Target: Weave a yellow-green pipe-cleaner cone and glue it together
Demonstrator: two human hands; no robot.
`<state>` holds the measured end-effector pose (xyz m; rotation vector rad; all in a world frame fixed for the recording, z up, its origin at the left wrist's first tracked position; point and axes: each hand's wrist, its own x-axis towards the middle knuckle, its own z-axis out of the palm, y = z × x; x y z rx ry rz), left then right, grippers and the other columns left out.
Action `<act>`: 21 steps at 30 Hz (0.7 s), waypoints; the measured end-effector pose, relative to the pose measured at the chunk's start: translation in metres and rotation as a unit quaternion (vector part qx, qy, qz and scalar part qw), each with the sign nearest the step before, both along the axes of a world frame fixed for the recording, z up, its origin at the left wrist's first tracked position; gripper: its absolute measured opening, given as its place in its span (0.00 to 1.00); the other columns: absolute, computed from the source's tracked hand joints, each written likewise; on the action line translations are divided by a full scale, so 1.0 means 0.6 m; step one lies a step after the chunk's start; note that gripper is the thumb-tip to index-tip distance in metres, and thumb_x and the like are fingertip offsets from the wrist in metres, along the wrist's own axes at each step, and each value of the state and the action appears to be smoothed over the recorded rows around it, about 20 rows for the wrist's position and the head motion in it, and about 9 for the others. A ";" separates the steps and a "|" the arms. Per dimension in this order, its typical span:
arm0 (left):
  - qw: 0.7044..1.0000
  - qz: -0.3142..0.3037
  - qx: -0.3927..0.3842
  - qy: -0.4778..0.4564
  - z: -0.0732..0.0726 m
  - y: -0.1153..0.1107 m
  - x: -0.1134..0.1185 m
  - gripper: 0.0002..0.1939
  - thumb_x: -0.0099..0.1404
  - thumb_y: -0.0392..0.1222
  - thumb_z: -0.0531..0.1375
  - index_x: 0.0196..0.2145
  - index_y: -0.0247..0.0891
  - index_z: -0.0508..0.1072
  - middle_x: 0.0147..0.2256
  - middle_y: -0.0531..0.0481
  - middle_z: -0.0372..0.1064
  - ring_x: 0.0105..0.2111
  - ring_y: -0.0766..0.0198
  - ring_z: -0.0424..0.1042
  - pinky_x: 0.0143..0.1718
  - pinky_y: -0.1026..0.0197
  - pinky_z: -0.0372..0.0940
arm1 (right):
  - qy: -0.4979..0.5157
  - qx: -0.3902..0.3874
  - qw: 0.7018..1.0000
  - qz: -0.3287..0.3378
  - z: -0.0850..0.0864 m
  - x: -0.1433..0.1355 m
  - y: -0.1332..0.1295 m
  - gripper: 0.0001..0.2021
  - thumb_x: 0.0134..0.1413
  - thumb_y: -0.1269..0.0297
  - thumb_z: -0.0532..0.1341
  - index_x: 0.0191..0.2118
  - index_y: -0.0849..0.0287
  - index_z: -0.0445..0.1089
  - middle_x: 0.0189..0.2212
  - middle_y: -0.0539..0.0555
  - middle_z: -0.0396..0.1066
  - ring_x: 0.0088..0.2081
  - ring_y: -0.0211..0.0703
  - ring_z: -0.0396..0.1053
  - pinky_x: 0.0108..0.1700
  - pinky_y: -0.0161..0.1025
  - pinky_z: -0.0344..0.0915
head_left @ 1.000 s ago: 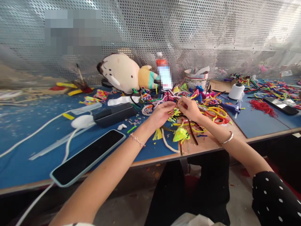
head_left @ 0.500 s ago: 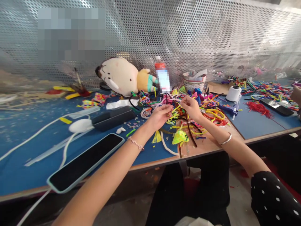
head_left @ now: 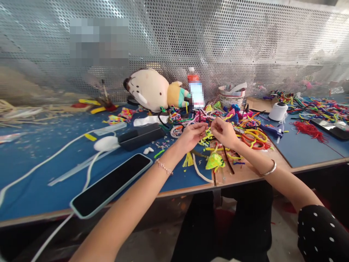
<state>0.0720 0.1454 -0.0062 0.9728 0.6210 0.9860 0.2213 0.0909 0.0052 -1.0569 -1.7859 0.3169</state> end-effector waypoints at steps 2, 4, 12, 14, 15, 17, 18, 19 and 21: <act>1.000 -0.003 0.002 0.000 0.000 -0.001 0.000 0.07 0.45 0.25 0.69 0.23 0.34 0.78 0.22 0.52 0.72 0.22 0.73 0.68 0.26 0.69 0.65 | -0.012 0.016 1.000 0.002 0.000 -0.003 -0.004 0.04 0.45 0.68 0.52 0.28 0.55 0.53 0.21 0.45 0.56 0.22 0.34 0.53 0.28 0.33 0.54; 1.000 -0.007 0.007 0.000 0.002 -0.002 0.000 0.08 0.44 0.26 0.70 0.22 0.34 0.78 0.22 0.53 0.72 0.22 0.73 0.68 0.26 0.69 0.64 | -0.022 0.031 0.999 0.003 0.000 -0.005 -0.007 0.04 0.45 0.68 0.52 0.28 0.55 0.52 0.22 0.46 0.57 0.24 0.35 0.56 0.30 0.34 0.55; 0.999 -0.025 0.043 0.005 0.014 -0.014 -0.009 0.07 0.44 0.29 0.71 0.22 0.37 0.78 0.22 0.54 0.72 0.23 0.71 0.69 0.28 0.66 0.65 | -0.071 0.111 0.991 -0.014 -0.002 -0.008 -0.018 0.04 0.52 0.67 0.51 0.28 0.54 0.53 0.25 0.49 0.62 0.27 0.38 0.60 0.32 0.34 0.60; 0.998 -0.026 0.054 0.006 0.016 -0.017 -0.010 0.08 0.44 0.30 0.71 0.22 0.37 0.77 0.22 0.54 0.72 0.24 0.71 0.69 0.29 0.66 0.66 | -0.081 0.134 0.987 -0.021 -0.003 -0.008 -0.019 0.04 0.53 0.68 0.51 0.29 0.54 0.53 0.25 0.50 0.62 0.27 0.37 0.60 0.32 0.34 0.60; 0.998 -0.025 0.058 0.006 0.017 -0.019 -0.011 0.08 0.43 0.30 0.71 0.22 0.38 0.77 0.23 0.54 0.72 0.24 0.70 0.69 0.29 0.66 0.66 | -0.084 0.141 0.986 -0.022 -0.003 -0.008 -0.020 0.04 0.53 0.68 0.51 0.29 0.54 0.53 0.25 0.50 0.63 0.27 0.37 0.61 0.31 0.34 0.60; 0.998 -0.023 0.064 0.007 0.018 -0.022 -0.010 0.09 0.42 0.30 0.72 0.21 0.38 0.77 0.23 0.54 0.72 0.24 0.70 0.69 0.29 0.66 0.66 | -0.089 0.155 0.984 -0.021 -0.003 -0.009 -0.021 0.05 0.53 0.69 0.51 0.29 0.54 0.53 0.25 0.49 0.63 0.27 0.37 0.61 0.31 0.33 0.61; 0.998 -0.021 0.066 0.006 0.019 -0.023 -0.010 0.10 0.41 0.30 0.72 0.21 0.38 0.77 0.23 0.54 0.73 0.24 0.70 0.69 0.28 0.66 0.66 | -0.090 0.164 0.982 -0.020 -0.003 -0.009 -0.022 0.05 0.54 0.69 0.51 0.28 0.54 0.53 0.25 0.49 0.63 0.27 0.37 0.62 0.31 0.33 0.61; 0.997 -0.018 0.070 0.006 0.019 -0.025 -0.010 0.10 0.40 0.30 0.72 0.21 0.38 0.77 0.23 0.54 0.73 0.24 0.70 0.69 0.28 0.66 0.65 | -0.092 0.173 0.980 -0.019 -0.002 -0.010 -0.022 0.06 0.54 0.70 0.50 0.28 0.54 0.53 0.25 0.49 0.63 0.27 0.36 0.62 0.31 0.33 0.61; 0.997 -0.009 0.081 0.008 0.020 -0.027 -0.009 0.11 0.38 0.31 0.73 0.21 0.39 0.77 0.23 0.54 0.73 0.24 0.69 0.70 0.27 0.66 0.65 | -0.098 0.183 0.978 -0.020 -0.002 -0.011 -0.023 0.06 0.54 0.71 0.50 0.28 0.54 0.53 0.24 0.49 0.62 0.27 0.36 0.62 0.30 0.32 0.61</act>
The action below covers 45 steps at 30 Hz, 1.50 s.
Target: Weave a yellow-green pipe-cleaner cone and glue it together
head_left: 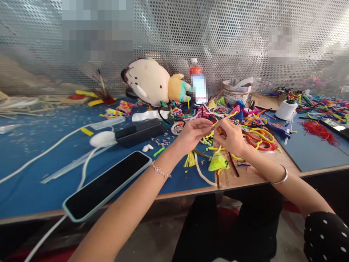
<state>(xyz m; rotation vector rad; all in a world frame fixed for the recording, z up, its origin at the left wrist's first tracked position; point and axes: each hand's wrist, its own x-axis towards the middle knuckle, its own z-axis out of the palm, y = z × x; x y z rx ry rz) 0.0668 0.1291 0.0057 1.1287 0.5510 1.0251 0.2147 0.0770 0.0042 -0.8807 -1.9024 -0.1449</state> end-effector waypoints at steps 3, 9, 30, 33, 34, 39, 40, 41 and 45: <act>1.000 0.016 0.020 0.010 0.001 -0.002 0.000 0.10 0.39 0.30 0.72 0.21 0.38 0.77 0.23 0.53 0.73 0.25 0.68 0.71 0.29 0.66 0.66 | -0.002 -0.012 1.000 -0.007 0.000 -0.002 0.001 0.07 0.54 0.71 0.50 0.28 0.54 0.53 0.24 0.48 0.61 0.26 0.36 0.61 0.30 0.33 0.60; 0.999 0.027 0.034 0.020 0.003 -0.004 0.000 0.09 0.41 0.29 0.71 0.22 0.36 0.76 0.22 0.53 0.73 0.25 0.67 0.73 0.31 0.65 0.67 | -0.014 -0.011 1.000 0.000 0.001 -0.001 0.001 0.08 0.56 0.71 0.50 0.27 0.54 0.52 0.24 0.49 0.60 0.27 0.36 0.61 0.31 0.32 0.61; 0.998 0.018 0.058 0.009 0.010 -0.010 0.001 0.13 0.34 0.34 0.73 0.21 0.38 0.77 0.22 0.54 0.75 0.23 0.70 0.72 0.28 0.69 0.67 | -0.030 0.123 0.992 -0.020 -0.001 -0.007 0.003 0.09 0.54 0.77 0.50 0.29 0.55 0.53 0.23 0.46 0.57 0.24 0.32 0.59 0.27 0.28 0.58; 0.997 0.032 0.072 0.029 0.008 -0.010 0.002 0.12 0.34 0.35 0.73 0.21 0.38 0.77 0.22 0.53 0.75 0.24 0.69 0.73 0.29 0.67 0.68 | -0.039 0.098 0.994 -0.020 -0.002 -0.004 0.004 0.09 0.54 0.77 0.50 0.29 0.55 0.53 0.23 0.46 0.57 0.25 0.32 0.59 0.28 0.29 0.58; 0.996 0.038 0.079 0.036 0.008 -0.010 0.002 0.12 0.35 0.35 0.73 0.21 0.38 0.77 0.23 0.52 0.75 0.24 0.68 0.73 0.29 0.66 0.68 | -0.043 0.089 0.995 -0.022 -0.002 -0.003 0.004 0.09 0.54 0.77 0.51 0.29 0.55 0.53 0.24 0.46 0.57 0.25 0.32 0.59 0.28 0.29 0.58; 0.991 0.056 0.109 0.059 0.003 -0.009 0.003 0.11 0.38 0.37 0.72 0.23 0.37 0.77 0.24 0.51 0.76 0.26 0.66 0.74 0.31 0.64 0.69 | -0.044 0.082 0.995 -0.037 -0.006 -0.002 0.007 0.09 0.53 0.77 0.50 0.28 0.55 0.53 0.24 0.46 0.57 0.25 0.33 0.59 0.28 0.30 0.57; 0.990 0.056 0.113 0.061 0.002 -0.009 0.002 0.11 0.38 0.37 0.72 0.23 0.37 0.77 0.24 0.51 0.76 0.26 0.66 0.74 0.32 0.64 0.69 | -0.043 0.084 0.995 -0.039 -0.006 -0.003 0.008 0.09 0.53 0.77 0.50 0.28 0.55 0.53 0.23 0.46 0.57 0.25 0.33 0.58 0.27 0.30 0.57; 0.990 0.056 0.116 0.062 0.001 -0.008 0.002 0.11 0.38 0.37 0.71 0.23 0.37 0.77 0.24 0.51 0.76 0.26 0.66 0.74 0.32 0.64 0.69 | -0.042 0.085 0.995 -0.040 -0.006 -0.003 0.008 0.09 0.53 0.77 0.50 0.28 0.55 0.53 0.23 0.46 0.57 0.24 0.33 0.58 0.27 0.30 0.57; 0.987 0.058 0.130 0.068 0.000 -0.007 0.001 0.10 0.39 0.37 0.71 0.23 0.37 0.76 0.24 0.52 0.76 0.27 0.66 0.74 0.31 0.65 0.69 | -0.039 0.079 0.995 -0.039 -0.007 -0.003 0.008 0.08 0.53 0.77 0.50 0.28 0.55 0.53 0.23 0.46 0.59 0.25 0.33 0.59 0.27 0.30 0.57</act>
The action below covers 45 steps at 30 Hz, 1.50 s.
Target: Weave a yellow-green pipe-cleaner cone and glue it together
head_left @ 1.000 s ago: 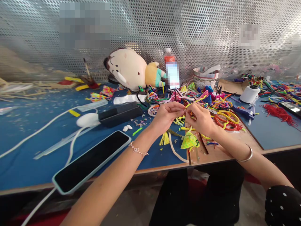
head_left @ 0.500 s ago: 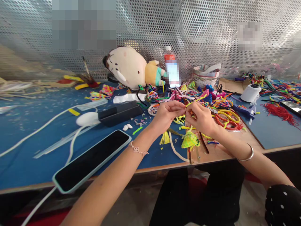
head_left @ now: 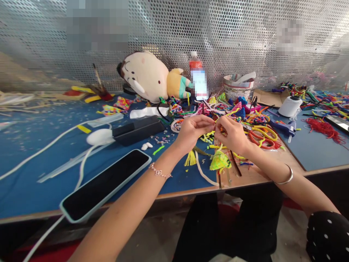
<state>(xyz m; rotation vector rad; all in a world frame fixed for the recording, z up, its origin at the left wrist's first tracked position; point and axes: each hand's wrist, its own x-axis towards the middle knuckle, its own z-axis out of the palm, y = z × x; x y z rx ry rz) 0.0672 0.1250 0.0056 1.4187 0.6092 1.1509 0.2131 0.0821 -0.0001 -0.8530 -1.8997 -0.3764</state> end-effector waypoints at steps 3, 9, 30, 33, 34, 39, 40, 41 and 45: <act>1.000 0.003 0.007 0.006 0.001 0.000 0.000 0.10 0.40 0.38 0.71 0.24 0.37 0.76 0.25 0.52 0.76 0.27 0.66 0.74 0.31 0.65 0.68 | -0.004 -0.018 1.000 0.000 -0.001 0.002 0.000 0.08 0.53 0.76 0.51 0.29 0.55 0.54 0.24 0.46 0.60 0.26 0.33 0.61 0.29 0.30 0.58; 1.000 0.006 0.003 0.009 0.004 -0.003 0.000 0.10 0.40 0.37 0.70 0.24 0.38 0.76 0.24 0.52 0.76 0.27 0.67 0.74 0.30 0.66 0.68 | -0.014 -0.040 0.999 -0.007 0.000 0.006 0.000 0.08 0.55 0.74 0.52 0.30 0.55 0.54 0.25 0.47 0.62 0.26 0.34 0.61 0.29 0.31 0.60; 1.000 0.013 0.006 0.000 0.003 -0.005 0.000 0.10 0.40 0.39 0.71 0.24 0.38 0.77 0.24 0.51 0.75 0.26 0.67 0.73 0.29 0.66 0.68 | 0.007 -0.037 0.999 0.026 0.007 0.004 -0.005 0.08 0.55 0.75 0.50 0.29 0.55 0.55 0.24 0.47 0.61 0.26 0.34 0.61 0.30 0.31 0.60; 1.000 0.006 0.002 -0.009 0.003 -0.005 0.000 0.10 0.40 0.37 0.71 0.23 0.38 0.77 0.24 0.52 0.75 0.26 0.68 0.73 0.30 0.68 0.67 | 0.010 -0.042 0.999 0.025 0.007 0.004 -0.005 0.07 0.56 0.75 0.50 0.29 0.55 0.55 0.24 0.47 0.61 0.26 0.34 0.62 0.30 0.31 0.60; 1.000 0.005 0.002 -0.010 0.003 -0.005 0.000 0.09 0.40 0.37 0.71 0.23 0.38 0.77 0.24 0.53 0.75 0.26 0.69 0.73 0.30 0.68 0.67 | 0.012 -0.043 0.999 0.027 0.007 0.004 -0.006 0.07 0.56 0.75 0.50 0.30 0.55 0.55 0.24 0.47 0.61 0.26 0.34 0.62 0.30 0.31 0.60; 1.000 0.011 0.009 -0.008 0.003 -0.005 0.000 0.09 0.41 0.38 0.71 0.23 0.38 0.77 0.23 0.52 0.75 0.26 0.68 0.73 0.30 0.68 0.67 | 0.030 -0.062 0.997 0.029 0.010 0.005 -0.007 0.06 0.55 0.74 0.51 0.30 0.56 0.57 0.25 0.48 0.63 0.26 0.34 0.61 0.29 0.31 0.60; 1.000 0.013 0.011 -0.008 0.003 -0.005 0.000 0.09 0.41 0.38 0.71 0.23 0.38 0.77 0.24 0.52 0.75 0.26 0.68 0.73 0.30 0.67 0.67 | 0.034 -0.071 0.997 0.028 0.010 0.005 -0.007 0.06 0.55 0.73 0.51 0.30 0.57 0.58 0.25 0.48 0.63 0.26 0.34 0.61 0.29 0.31 0.59; 1.000 0.015 0.012 -0.007 0.003 -0.006 0.000 0.09 0.41 0.38 0.71 0.24 0.38 0.77 0.24 0.52 0.75 0.27 0.68 0.73 0.30 0.67 0.68 | 0.039 -0.079 0.996 0.028 0.011 0.005 -0.007 0.05 0.55 0.73 0.51 0.30 0.57 0.58 0.25 0.48 0.64 0.26 0.34 0.61 0.29 0.31 0.60; 0.999 0.025 0.022 -0.003 0.001 -0.007 0.000 0.11 0.41 0.40 0.71 0.25 0.38 0.77 0.25 0.52 0.75 0.28 0.67 0.73 0.33 0.64 0.69 | 0.059 -0.101 0.992 0.037 0.011 0.005 -0.008 0.05 0.57 0.71 0.51 0.31 0.58 0.61 0.25 0.49 0.65 0.26 0.35 0.62 0.31 0.33 0.60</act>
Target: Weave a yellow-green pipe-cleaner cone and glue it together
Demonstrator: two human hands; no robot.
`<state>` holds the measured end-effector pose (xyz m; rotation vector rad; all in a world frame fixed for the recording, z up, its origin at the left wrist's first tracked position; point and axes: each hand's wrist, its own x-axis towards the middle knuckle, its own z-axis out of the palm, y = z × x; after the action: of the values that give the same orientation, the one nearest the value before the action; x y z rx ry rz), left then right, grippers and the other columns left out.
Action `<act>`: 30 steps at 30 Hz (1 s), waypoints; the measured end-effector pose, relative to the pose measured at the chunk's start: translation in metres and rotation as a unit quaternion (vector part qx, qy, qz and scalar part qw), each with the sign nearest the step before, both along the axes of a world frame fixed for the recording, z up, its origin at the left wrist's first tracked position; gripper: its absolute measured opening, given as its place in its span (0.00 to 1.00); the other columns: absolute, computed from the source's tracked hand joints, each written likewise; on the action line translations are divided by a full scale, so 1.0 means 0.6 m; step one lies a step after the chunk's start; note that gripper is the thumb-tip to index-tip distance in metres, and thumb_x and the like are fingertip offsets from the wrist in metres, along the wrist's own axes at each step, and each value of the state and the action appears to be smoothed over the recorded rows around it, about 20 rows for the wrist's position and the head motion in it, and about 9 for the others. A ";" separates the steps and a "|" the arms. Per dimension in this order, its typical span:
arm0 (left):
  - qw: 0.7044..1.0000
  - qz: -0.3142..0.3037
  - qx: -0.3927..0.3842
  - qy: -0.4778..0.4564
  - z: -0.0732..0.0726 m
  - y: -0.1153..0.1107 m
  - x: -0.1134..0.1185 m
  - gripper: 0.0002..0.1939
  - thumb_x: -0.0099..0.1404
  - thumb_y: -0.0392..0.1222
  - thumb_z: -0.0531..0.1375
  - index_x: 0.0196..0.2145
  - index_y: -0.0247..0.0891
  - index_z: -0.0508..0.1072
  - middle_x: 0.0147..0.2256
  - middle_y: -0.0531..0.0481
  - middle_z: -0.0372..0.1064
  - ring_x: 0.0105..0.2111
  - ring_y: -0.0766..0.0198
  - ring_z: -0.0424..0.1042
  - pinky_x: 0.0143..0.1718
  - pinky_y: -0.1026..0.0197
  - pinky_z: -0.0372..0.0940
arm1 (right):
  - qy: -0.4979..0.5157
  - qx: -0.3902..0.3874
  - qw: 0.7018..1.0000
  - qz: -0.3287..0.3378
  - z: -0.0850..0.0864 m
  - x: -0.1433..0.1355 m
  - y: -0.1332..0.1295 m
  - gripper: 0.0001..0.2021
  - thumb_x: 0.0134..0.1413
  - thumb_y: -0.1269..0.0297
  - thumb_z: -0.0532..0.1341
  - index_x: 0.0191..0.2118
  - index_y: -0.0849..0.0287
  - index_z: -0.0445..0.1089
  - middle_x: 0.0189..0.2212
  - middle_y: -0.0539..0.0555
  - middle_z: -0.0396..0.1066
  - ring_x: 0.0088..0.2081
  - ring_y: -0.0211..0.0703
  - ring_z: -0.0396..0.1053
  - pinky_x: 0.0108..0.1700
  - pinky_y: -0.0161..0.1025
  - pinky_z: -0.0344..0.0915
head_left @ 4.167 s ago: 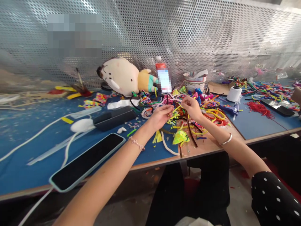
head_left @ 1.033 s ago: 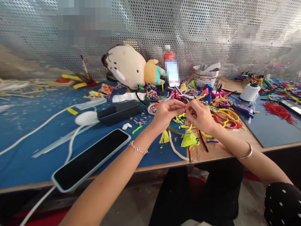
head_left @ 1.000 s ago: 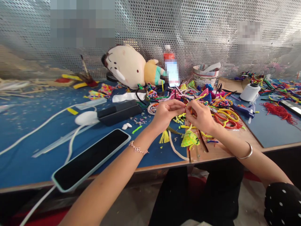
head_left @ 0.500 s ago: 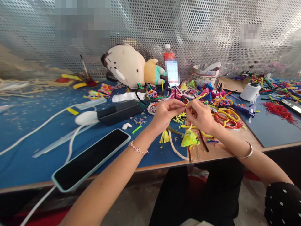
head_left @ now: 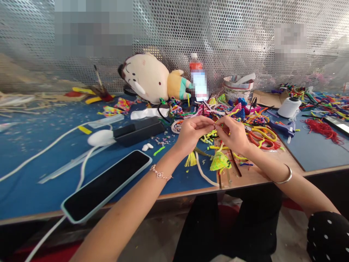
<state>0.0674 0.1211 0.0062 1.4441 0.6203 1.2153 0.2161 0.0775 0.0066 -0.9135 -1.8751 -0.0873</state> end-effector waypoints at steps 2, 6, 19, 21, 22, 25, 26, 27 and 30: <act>1.000 0.009 0.008 0.006 0.000 -0.001 0.000 0.12 0.42 0.42 0.71 0.26 0.37 0.77 0.26 0.51 0.75 0.28 0.66 0.73 0.34 0.63 0.69 | 0.007 -0.003 1.000 0.002 -0.001 0.000 0.001 0.05 0.57 0.70 0.52 0.31 0.58 0.62 0.25 0.49 0.67 0.26 0.35 0.62 0.30 0.33 0.60; 0.999 0.024 0.021 0.021 0.000 -0.001 0.000 0.14 0.43 0.45 0.71 0.26 0.37 0.76 0.26 0.51 0.75 0.29 0.64 0.73 0.35 0.61 0.69 | 0.024 -0.030 0.999 -0.002 -0.002 0.002 0.003 0.06 0.57 0.69 0.53 0.31 0.58 0.65 0.26 0.50 0.70 0.26 0.35 0.63 0.31 0.33 0.61; 0.974 0.104 0.180 0.091 0.000 -0.004 -0.004 0.10 0.52 0.49 0.68 0.26 0.41 0.78 0.27 0.51 0.76 0.29 0.63 0.72 0.34 0.62 0.67 | 0.314 -0.313 0.886 0.135 0.006 -0.004 0.012 0.16 0.41 0.51 0.68 0.24 0.60 0.68 0.15 0.44 0.60 0.18 0.28 0.51 0.20 0.31 0.47; 0.962 0.122 0.219 0.109 0.000 -0.002 -0.006 0.09 0.53 0.50 0.67 0.25 0.42 0.78 0.27 0.50 0.76 0.29 0.62 0.72 0.35 0.61 0.67 | 0.350 -0.363 0.848 0.161 0.002 -0.002 0.016 0.18 0.37 0.50 0.70 0.25 0.61 0.69 0.13 0.42 0.57 0.15 0.27 0.48 0.18 0.31 0.42; 0.956 0.129 0.236 0.116 -0.001 -0.001 -0.007 0.09 0.54 0.50 0.66 0.24 0.43 0.78 0.26 0.50 0.76 0.30 0.62 0.72 0.36 0.60 0.66 | 0.364 -0.383 0.832 0.171 0.000 -0.001 0.018 0.19 0.35 0.51 0.71 0.26 0.61 0.69 0.12 0.42 0.56 0.15 0.27 0.47 0.18 0.31 0.41; 0.940 0.144 0.278 0.138 -0.004 0.004 -0.010 0.08 0.56 0.47 0.65 0.22 0.44 0.77 0.26 0.50 0.76 0.30 0.60 0.71 0.38 0.59 0.65 | 0.390 -0.429 0.790 0.200 -0.006 0.002 0.024 0.19 0.31 0.54 0.73 0.25 0.63 0.70 0.11 0.41 0.55 0.14 0.26 0.47 0.17 0.30 0.39; 0.934 0.148 0.291 0.146 -0.006 0.006 -0.011 0.08 0.56 0.46 0.64 0.22 0.45 0.77 0.26 0.50 0.75 0.30 0.60 0.71 0.38 0.58 0.65 | 0.394 -0.439 0.780 0.207 -0.007 0.002 0.026 0.18 0.31 0.55 0.73 0.25 0.63 0.71 0.11 0.41 0.55 0.14 0.26 0.47 0.17 0.30 0.39; 0.928 0.151 0.303 0.156 -0.007 0.007 -0.012 0.08 0.57 0.45 0.63 0.21 0.45 0.77 0.26 0.50 0.75 0.30 0.60 0.70 0.39 0.58 0.64 | 0.396 -0.446 0.774 0.212 -0.008 0.003 0.027 0.18 0.30 0.56 0.73 0.24 0.63 0.71 0.11 0.41 0.56 0.14 0.26 0.47 0.17 0.30 0.39; 0.911 0.150 0.338 0.181 -0.009 0.010 -0.011 0.10 0.57 0.41 0.61 0.19 0.45 0.75 0.24 0.50 0.73 0.29 0.60 0.69 0.38 0.58 0.63 | 0.393 -0.461 0.766 0.214 -0.009 0.006 0.028 0.17 0.29 0.58 0.73 0.23 0.64 0.71 0.12 0.43 0.59 0.15 0.26 0.48 0.17 0.30 0.40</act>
<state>0.0609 0.1270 0.0006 2.2565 0.7266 1.5006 0.2196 0.0945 0.0011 -0.8856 -1.1840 1.4029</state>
